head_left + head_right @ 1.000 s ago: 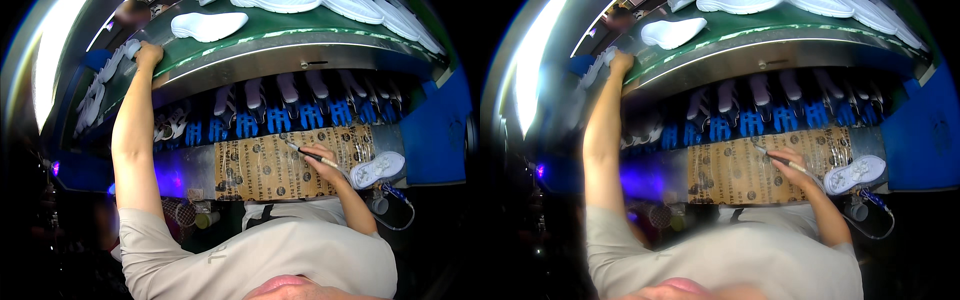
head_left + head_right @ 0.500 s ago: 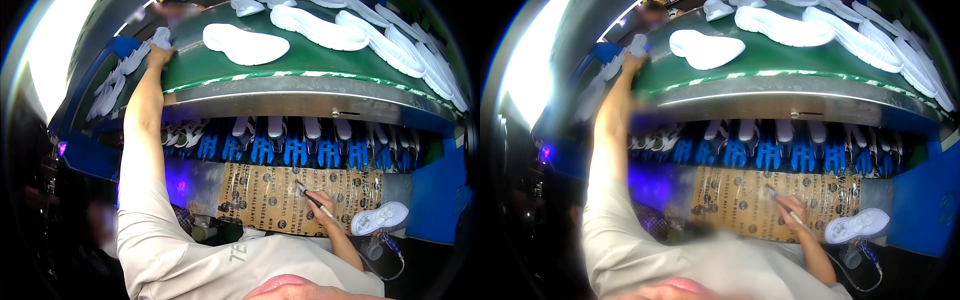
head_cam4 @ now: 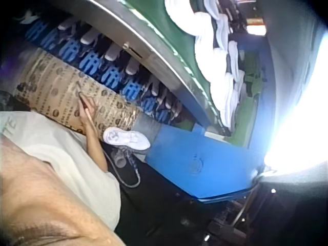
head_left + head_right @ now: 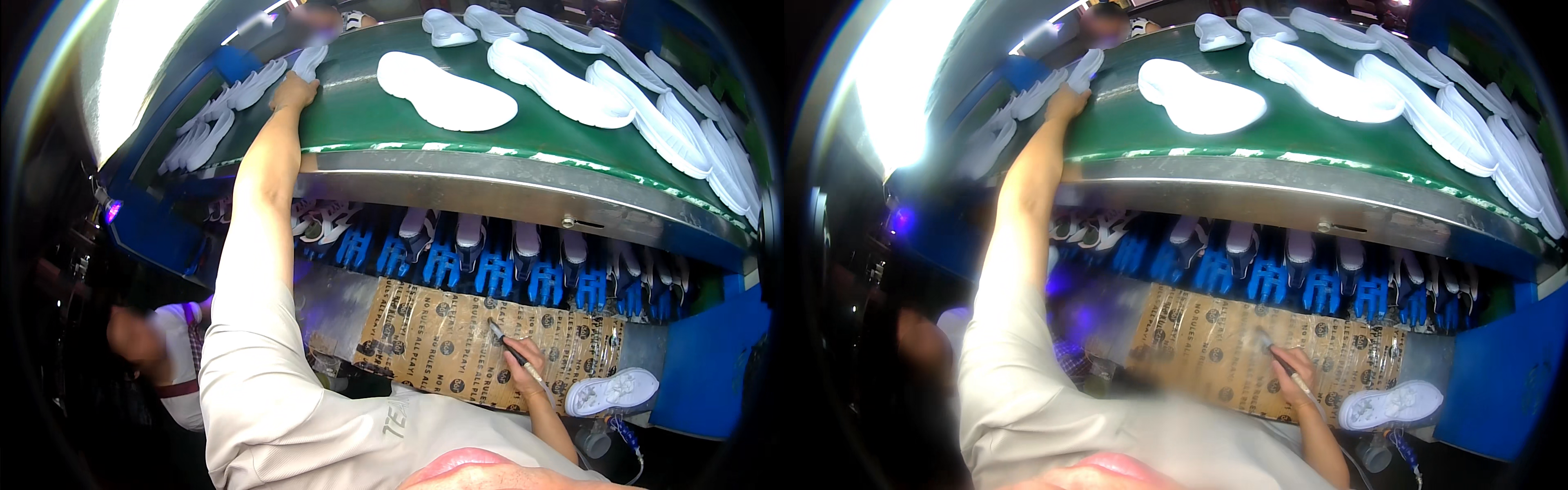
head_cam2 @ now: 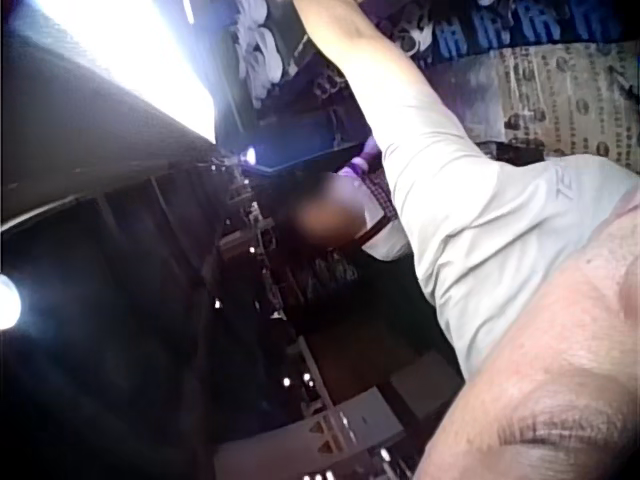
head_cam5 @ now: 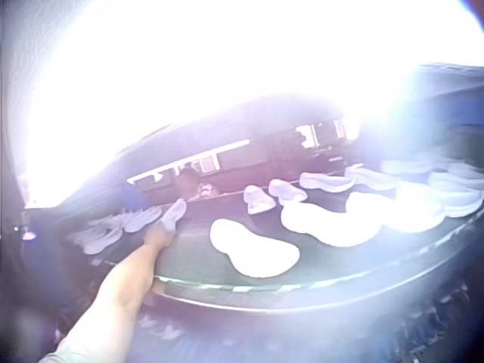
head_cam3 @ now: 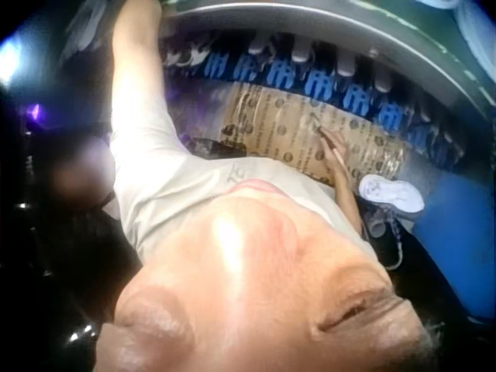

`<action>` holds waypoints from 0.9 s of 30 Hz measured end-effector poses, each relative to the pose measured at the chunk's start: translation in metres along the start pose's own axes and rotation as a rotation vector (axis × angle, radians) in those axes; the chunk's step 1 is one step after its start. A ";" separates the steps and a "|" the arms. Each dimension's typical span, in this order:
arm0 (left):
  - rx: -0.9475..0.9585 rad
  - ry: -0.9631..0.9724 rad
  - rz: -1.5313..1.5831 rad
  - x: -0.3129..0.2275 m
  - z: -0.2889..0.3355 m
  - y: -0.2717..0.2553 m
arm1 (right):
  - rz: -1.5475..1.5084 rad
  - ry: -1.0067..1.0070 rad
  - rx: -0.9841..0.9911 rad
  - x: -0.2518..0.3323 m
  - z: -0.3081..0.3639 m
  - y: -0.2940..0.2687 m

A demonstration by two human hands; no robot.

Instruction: The person repeatedly picks up white shoe insoles from a conveyor belt, applies glue to the underside using a brush, and places them back on the belt. The process is repeated for multiple insoles in a continuous assembly line workflow.

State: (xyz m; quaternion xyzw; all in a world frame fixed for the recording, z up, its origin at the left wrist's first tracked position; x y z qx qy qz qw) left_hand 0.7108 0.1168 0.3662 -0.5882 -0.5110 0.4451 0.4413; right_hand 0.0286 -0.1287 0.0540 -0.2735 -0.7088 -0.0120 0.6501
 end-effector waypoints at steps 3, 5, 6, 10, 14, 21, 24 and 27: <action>-0.059 0.015 -0.029 0.011 0.008 -0.009 | -0.007 -0.020 -0.002 -0.001 0.000 0.003; -0.051 0.034 0.037 -0.006 0.036 -0.018 | -0.013 -0.011 -0.008 -0.005 0.001 0.003; -0.047 0.044 0.072 -0.013 0.051 -0.023 | -0.015 -0.008 -0.011 -0.006 0.001 0.003; -0.018 0.028 0.125 -0.021 0.125 -0.060 | -0.031 -0.032 -0.004 0.000 -0.003 0.003; -0.269 0.139 0.325 -0.007 0.216 -0.090 | -0.044 -0.031 -0.016 -0.002 -0.002 0.004; -0.270 0.253 1.774 0.085 0.344 -0.070 | -0.139 0.030 -0.078 0.003 0.000 -0.004; -0.055 0.183 2.423 0.102 0.376 -0.014 | -0.227 0.057 -0.137 0.002 -0.002 -0.014; 0.184 -0.091 2.639 0.077 0.429 0.040 | -0.423 0.144 -0.218 0.004 -0.002 -0.023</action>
Point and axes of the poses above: each hand's wrist, its own z-axis away from the middle knuckle, its own y-axis out of the palm, x = y × z, the point moved 9 cm from there along -z, towards the middle knuckle, and after that the axes turned 4 degrees about x, right-handed, at the moved point
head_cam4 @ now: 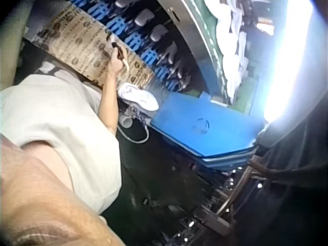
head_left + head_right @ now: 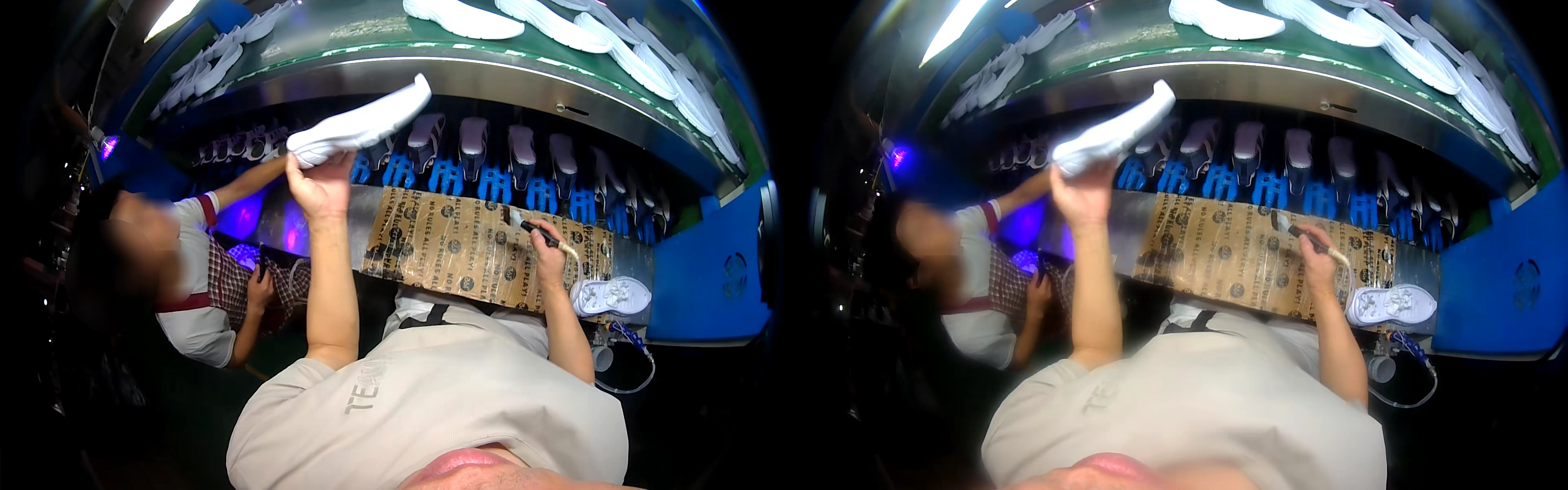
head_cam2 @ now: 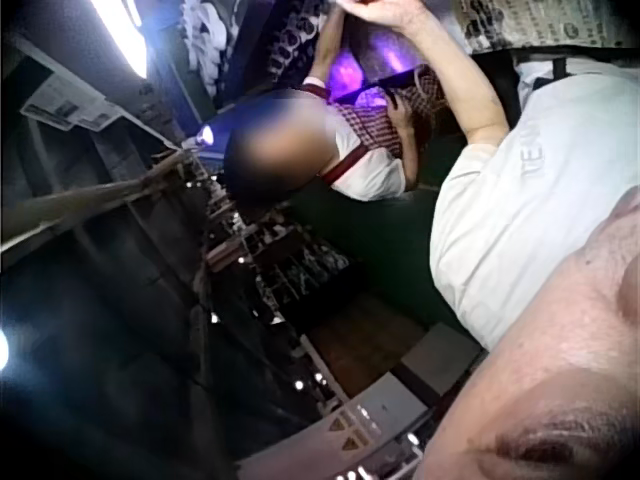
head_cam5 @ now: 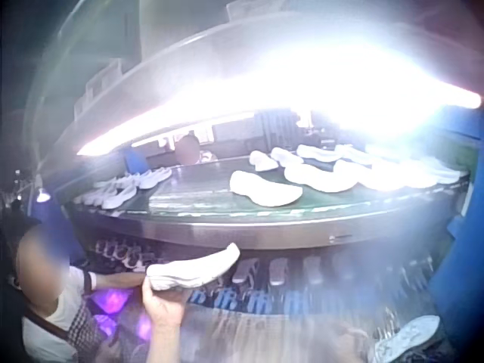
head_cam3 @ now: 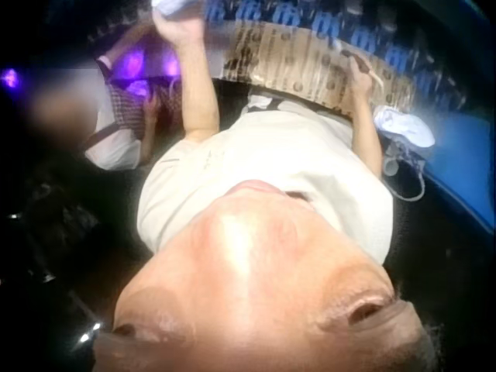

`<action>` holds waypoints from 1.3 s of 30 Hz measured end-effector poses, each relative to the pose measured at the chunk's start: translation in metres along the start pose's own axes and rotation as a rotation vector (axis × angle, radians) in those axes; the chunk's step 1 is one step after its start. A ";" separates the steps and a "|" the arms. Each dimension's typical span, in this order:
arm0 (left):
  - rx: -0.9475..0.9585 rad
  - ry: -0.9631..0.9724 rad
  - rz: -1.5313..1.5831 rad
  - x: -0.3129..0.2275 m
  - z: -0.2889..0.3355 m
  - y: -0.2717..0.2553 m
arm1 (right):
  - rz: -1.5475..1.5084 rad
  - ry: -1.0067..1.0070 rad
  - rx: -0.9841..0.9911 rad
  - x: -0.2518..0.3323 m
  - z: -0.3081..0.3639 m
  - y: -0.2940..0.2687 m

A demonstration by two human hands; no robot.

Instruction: The person repeatedly picks up white shoe insoles from a conveyor belt, applies glue to the underside using a brush, and places them back on the belt. The process is repeated for multiple insoles in a continuous assembly line workflow.

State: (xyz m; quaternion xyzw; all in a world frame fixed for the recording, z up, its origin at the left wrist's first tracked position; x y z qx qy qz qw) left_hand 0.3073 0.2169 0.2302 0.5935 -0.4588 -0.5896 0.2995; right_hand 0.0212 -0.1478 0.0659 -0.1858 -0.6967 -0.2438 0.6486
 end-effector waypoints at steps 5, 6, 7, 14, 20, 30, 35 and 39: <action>-0.027 -0.404 0.027 0.104 0.085 -0.054 | -0.268 0.037 0.071 0.020 0.003 0.020; -0.138 -0.437 -0.031 0.120 0.104 -0.071 | -0.279 0.055 0.094 0.027 0.007 0.029; 0.006 -0.500 -0.090 0.136 0.120 -0.090 | -0.292 0.072 0.118 0.037 0.011 0.040; 0.029 -0.861 -0.061 0.177 0.185 -0.062 | 0.037 -0.027 0.419 0.103 0.016 0.125; 0.057 -0.730 -0.186 0.177 0.163 -0.033 | 0.522 -0.687 0.367 0.150 0.008 0.178; 0.016 -0.636 -0.036 0.166 0.134 -0.026 | 0.645 -0.682 0.622 0.155 0.023 0.194; 0.118 -0.624 0.013 0.159 0.119 -0.009 | 0.453 -0.608 0.562 0.166 0.021 0.186; 0.174 -0.622 0.164 0.155 0.110 0.014 | 0.579 -0.769 0.834 0.175 0.050 0.208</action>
Point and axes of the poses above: each hand's wrist, its own z-axis away from the middle knuckle, its own y-axis out of the palm, x = y × z, the point moved 9 cm from there along -z, towards the middle knuckle, and after that the axes turned 4 degrees about x, right-handed, at the moved point
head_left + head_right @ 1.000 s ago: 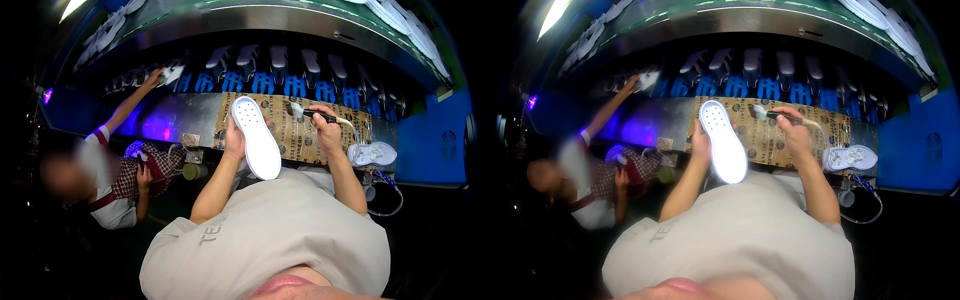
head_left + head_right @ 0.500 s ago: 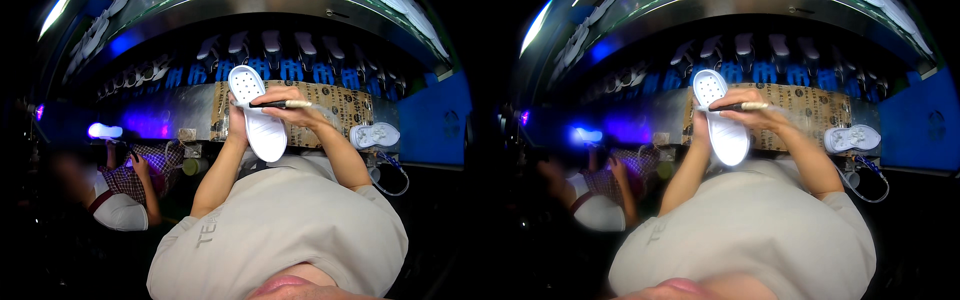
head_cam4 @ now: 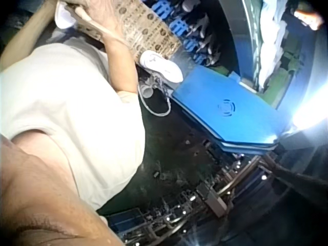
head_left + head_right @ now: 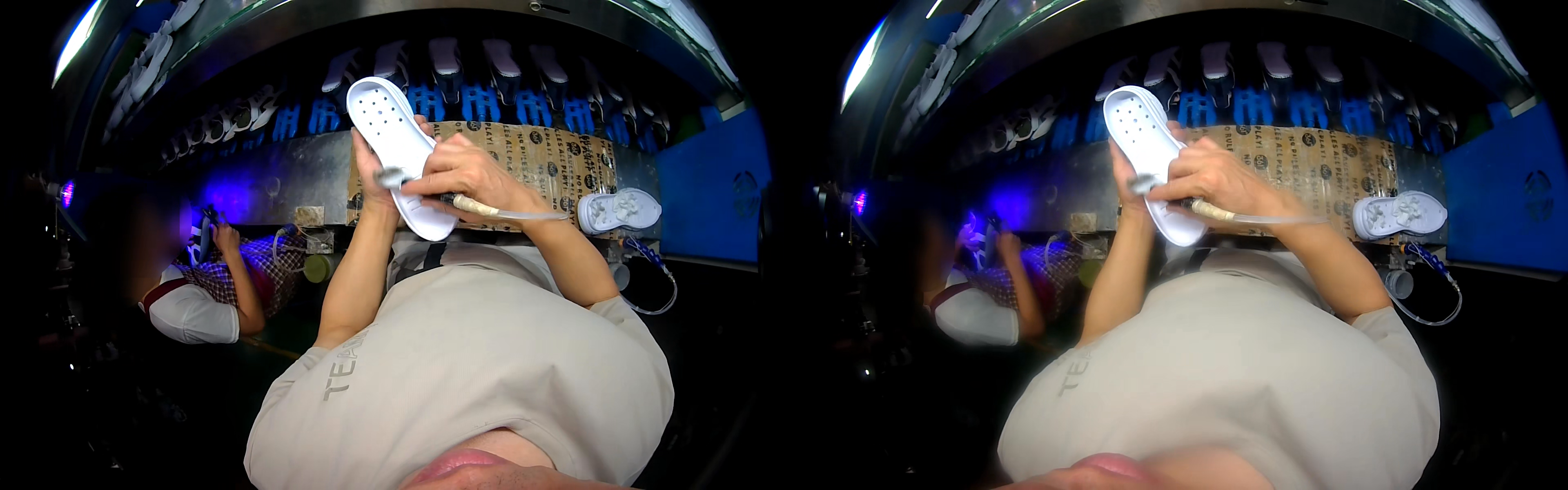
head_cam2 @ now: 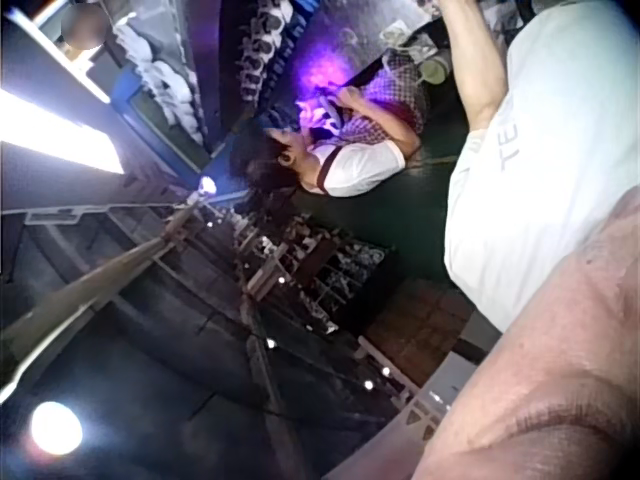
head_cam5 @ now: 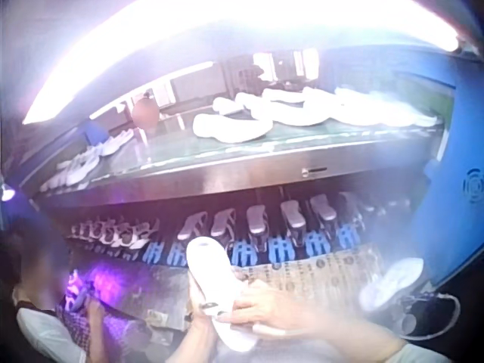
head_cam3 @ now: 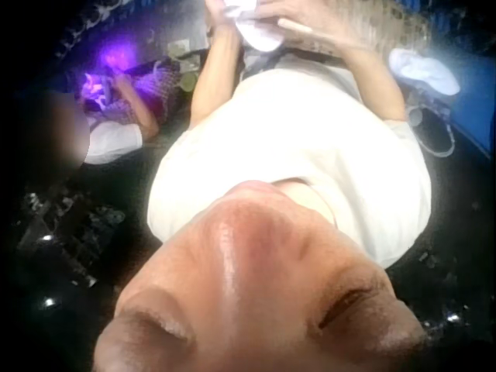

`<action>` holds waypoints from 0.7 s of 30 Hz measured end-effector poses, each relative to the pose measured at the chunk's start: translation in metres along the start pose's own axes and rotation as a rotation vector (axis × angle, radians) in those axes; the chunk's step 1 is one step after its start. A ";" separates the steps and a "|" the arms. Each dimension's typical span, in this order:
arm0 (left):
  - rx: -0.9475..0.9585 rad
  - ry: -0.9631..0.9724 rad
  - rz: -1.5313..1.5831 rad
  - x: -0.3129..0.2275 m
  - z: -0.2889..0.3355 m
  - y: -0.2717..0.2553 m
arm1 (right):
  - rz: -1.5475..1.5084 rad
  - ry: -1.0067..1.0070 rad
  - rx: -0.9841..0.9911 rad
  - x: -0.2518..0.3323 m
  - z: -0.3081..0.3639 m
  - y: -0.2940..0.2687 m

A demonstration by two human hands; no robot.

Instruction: The person repeatedly picks up white shoe insoles from a conveyor belt, applies glue to the underside using a brush, and places them back on the belt. The process is repeated for multiple insoles in a continuous assembly line workflow.

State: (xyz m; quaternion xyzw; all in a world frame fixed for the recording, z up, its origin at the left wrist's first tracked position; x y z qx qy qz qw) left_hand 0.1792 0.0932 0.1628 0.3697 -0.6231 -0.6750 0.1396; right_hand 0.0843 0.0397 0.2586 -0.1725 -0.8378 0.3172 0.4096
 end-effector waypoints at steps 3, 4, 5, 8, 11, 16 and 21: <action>0.033 0.000 -0.054 -0.014 -0.002 0.006 | -0.211 0.110 -0.059 0.003 -0.001 -0.011; 0.062 0.015 -0.090 -0.019 -0.003 0.014 | -0.191 0.173 -0.141 -0.003 0.002 -0.018; 0.034 0.033 -0.095 -0.023 -0.005 0.016 | 0.004 0.185 -0.157 -0.001 0.002 -0.022; 0.015 0.061 -0.105 -0.037 -0.017 0.019 | -0.176 0.006 0.188 0.023 0.000 -0.001; 0.124 0.051 -0.110 -0.051 -0.025 0.027 | -0.406 -0.019 0.049 0.017 0.004 -0.018; 0.160 -0.090 -0.184 -0.057 -0.041 0.048 | -0.304 -0.048 0.209 0.026 -0.001 -0.009; 0.158 -0.282 -0.428 -0.046 -0.048 0.060 | -0.119 0.164 0.033 0.003 0.000 -0.028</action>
Point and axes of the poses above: each hand's wrist, its own z-axis away from the middle knuckle, its own y-axis out of the palm, x = y × z, the point moved 9 cm from there along -z, towards the middle knuckle, and after that the axes turned 4 degrees about x, right-handed, at the moved point
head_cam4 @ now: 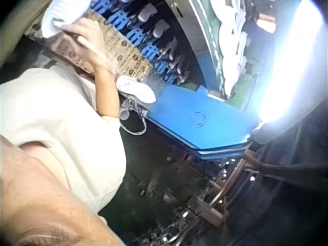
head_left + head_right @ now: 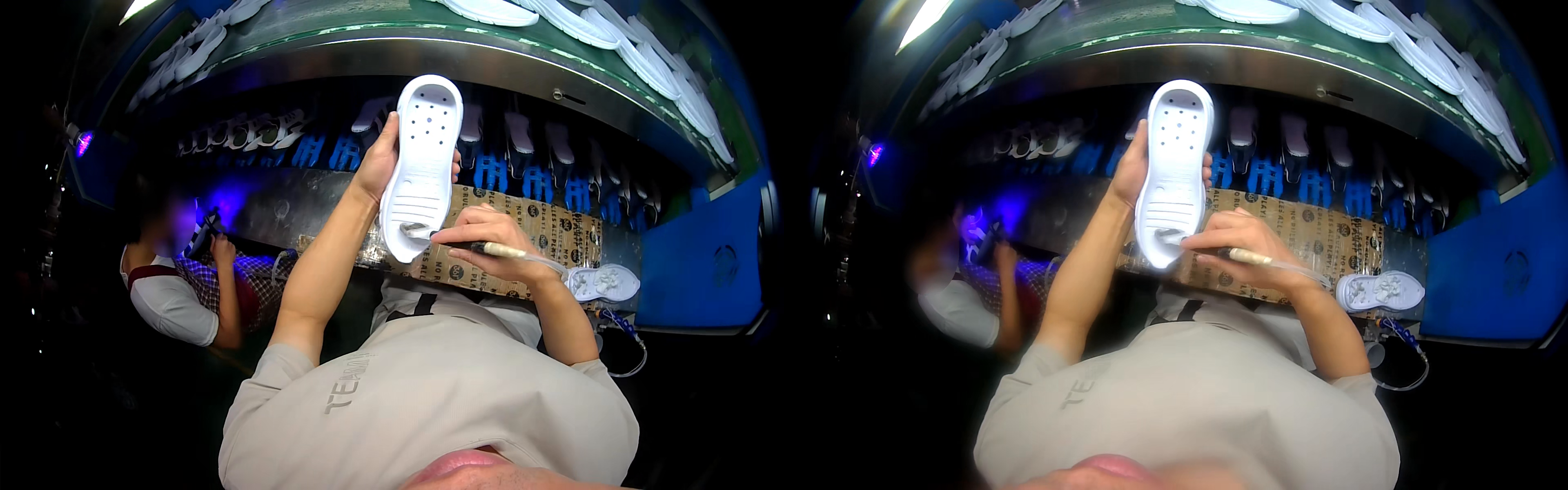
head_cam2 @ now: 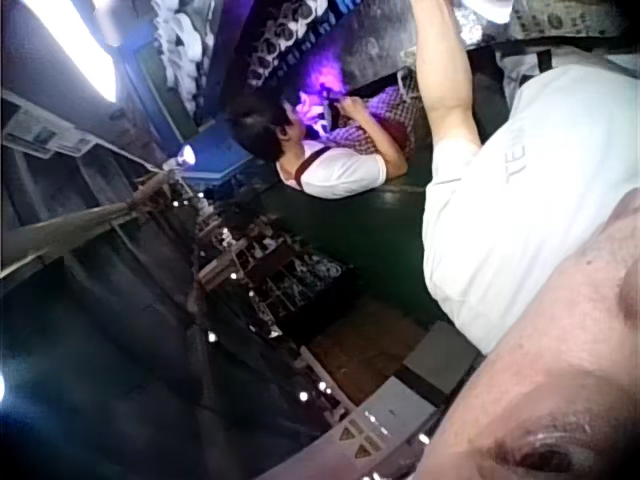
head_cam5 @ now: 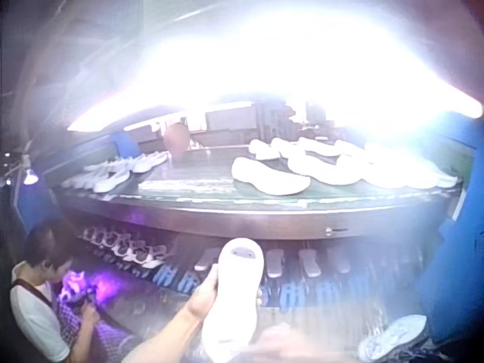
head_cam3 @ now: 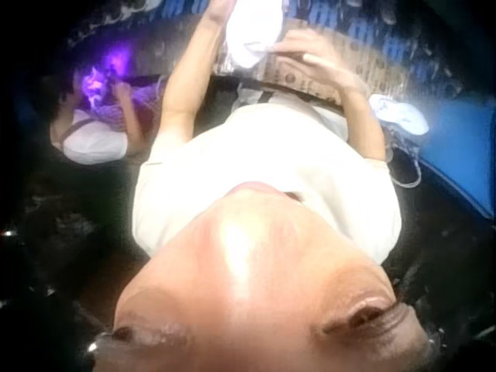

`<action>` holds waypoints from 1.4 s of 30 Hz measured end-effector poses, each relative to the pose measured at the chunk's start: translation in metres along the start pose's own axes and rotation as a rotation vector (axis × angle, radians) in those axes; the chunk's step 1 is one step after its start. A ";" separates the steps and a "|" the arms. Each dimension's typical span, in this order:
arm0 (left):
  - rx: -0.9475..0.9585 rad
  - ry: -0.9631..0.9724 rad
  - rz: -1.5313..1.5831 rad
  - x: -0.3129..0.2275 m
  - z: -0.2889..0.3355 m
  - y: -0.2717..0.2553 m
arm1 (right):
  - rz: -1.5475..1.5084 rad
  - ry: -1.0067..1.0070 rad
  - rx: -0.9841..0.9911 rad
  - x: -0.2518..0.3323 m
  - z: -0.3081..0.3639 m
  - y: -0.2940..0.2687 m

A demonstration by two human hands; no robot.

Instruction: The person repeatedly picks up white shoe insoles from a conveyor belt, applies glue to the underside using a brush, and places them back on the belt. The process is repeated for multiple insoles in a continuous assembly line workflow.

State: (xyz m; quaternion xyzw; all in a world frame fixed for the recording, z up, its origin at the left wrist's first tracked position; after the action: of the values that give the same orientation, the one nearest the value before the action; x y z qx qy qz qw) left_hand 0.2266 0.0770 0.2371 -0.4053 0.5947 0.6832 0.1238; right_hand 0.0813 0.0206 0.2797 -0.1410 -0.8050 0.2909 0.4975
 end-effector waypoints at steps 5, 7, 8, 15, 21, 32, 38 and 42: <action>-0.160 -0.234 -0.414 0.010 -0.007 -0.009 | -0.150 -0.087 0.192 0.008 0.003 0.009; -0.219 -0.322 -0.609 0.012 -0.011 -0.016 | -0.062 0.019 0.029 -0.002 0.003 -0.002; -0.195 -0.362 -0.633 0.015 -0.013 -0.015 | 0.063 -0.024 -0.025 0.001 0.001 -0.005; -0.066 -0.583 -1.268 0.014 -0.014 -0.018 | 0.056 0.057 -0.009 -0.002 0.002 -0.012; -0.016 -0.666 -1.339 0.012 -0.006 -0.023 | 0.051 0.018 0.138 -0.002 0.003 -0.010; -0.062 -0.729 -1.101 0.006 0.015 -0.034 | 0.210 0.022 -0.047 -0.022 0.014 -0.043; -0.115 -0.718 -1.175 0.003 0.018 -0.046 | 0.265 0.049 -0.012 -0.022 0.016 -0.058; -0.245 -0.726 -1.058 -0.008 0.024 -0.033 | 0.159 0.141 0.189 -0.037 0.024 -0.041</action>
State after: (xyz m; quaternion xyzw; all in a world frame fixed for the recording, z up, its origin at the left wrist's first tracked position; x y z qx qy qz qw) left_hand 0.2437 0.1102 0.2184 -0.3980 0.1531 0.6864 0.5891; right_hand 0.0796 -0.0390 0.2702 -0.1770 -0.7232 0.3931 0.5395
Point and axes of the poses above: each hand's wrist, its own z-axis away from the middle knuckle, its own y-axis out of the palm, x = y × z, the point moved 9 cm from there along -z, towards the middle knuckle, and after that the axes turned 4 degrees about x, right-handed, at the moved point
